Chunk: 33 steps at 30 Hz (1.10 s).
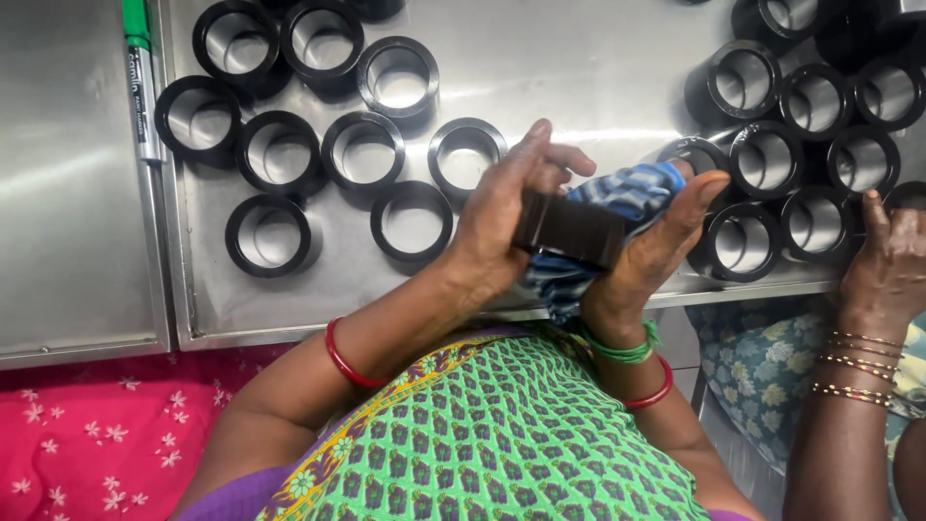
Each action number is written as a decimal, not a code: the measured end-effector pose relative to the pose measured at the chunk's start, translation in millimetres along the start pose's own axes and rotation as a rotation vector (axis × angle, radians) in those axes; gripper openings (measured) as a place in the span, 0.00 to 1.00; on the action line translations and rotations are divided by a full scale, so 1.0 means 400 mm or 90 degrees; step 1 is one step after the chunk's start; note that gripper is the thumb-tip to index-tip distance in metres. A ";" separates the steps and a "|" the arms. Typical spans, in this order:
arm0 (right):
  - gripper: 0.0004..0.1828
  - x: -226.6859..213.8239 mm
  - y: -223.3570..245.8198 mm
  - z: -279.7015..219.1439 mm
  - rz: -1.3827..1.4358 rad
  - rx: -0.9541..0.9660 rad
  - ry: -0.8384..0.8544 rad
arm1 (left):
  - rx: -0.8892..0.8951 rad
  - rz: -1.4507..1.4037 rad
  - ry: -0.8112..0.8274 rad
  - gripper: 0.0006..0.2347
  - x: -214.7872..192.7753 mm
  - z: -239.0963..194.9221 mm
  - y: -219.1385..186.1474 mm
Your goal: Wiping and inspecting black cylindrical metal parts with a cloth.
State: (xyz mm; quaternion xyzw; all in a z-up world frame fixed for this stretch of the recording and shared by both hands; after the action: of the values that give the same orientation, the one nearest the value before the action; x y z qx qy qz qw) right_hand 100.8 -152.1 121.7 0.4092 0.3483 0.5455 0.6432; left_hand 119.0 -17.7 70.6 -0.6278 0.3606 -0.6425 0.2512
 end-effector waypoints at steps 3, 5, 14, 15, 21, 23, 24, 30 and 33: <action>0.28 -0.019 0.006 -0.016 -0.097 -0.101 -0.048 | -0.164 -0.385 -0.070 0.23 0.039 -0.005 0.044; 0.27 -0.038 -0.033 -0.015 -0.055 -0.098 -0.083 | -0.154 -0.370 -0.122 0.23 0.060 -0.023 0.051; 0.29 -0.157 -0.061 0.002 -0.103 -0.230 -0.082 | -0.186 -0.387 -0.011 0.34 0.026 -0.033 0.046; 0.31 -0.203 -0.086 0.002 -0.103 -0.213 -0.136 | -0.197 -0.403 0.059 0.38 0.031 -0.042 0.026; 0.35 -0.248 -0.111 0.002 -0.337 -0.193 -0.157 | -0.101 -0.422 0.325 0.44 -0.002 -0.056 -0.064; 0.35 -0.203 -0.094 0.002 -0.336 -0.192 -0.070 | -0.079 -0.401 0.322 0.44 -0.022 -0.058 -0.078; 0.36 -0.174 -0.088 0.001 -0.335 -0.197 0.006 | -0.063 -0.376 0.330 0.44 -0.030 -0.057 -0.086; 0.15 0.009 0.010 0.031 -0.531 -0.267 0.276 | 0.105 -0.071 0.217 0.33 -0.068 -0.073 -0.121; 0.09 0.027 0.028 0.046 -0.563 -0.287 0.264 | 0.323 0.430 0.108 0.17 -0.054 -0.102 -0.117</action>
State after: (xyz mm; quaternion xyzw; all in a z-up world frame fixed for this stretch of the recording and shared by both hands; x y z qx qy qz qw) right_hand 114.3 -143.5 139.7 -0.0411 0.4816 0.3531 0.8011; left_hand 86.6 33.8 95.4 -0.3377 0.3959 -0.6415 0.5636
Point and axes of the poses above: each hand's wrist, its own z-axis towards the middle knuckle, its own x-axis out of the palm, y = z × x, the point moved 6 cm from there along z, towards the middle knuckle
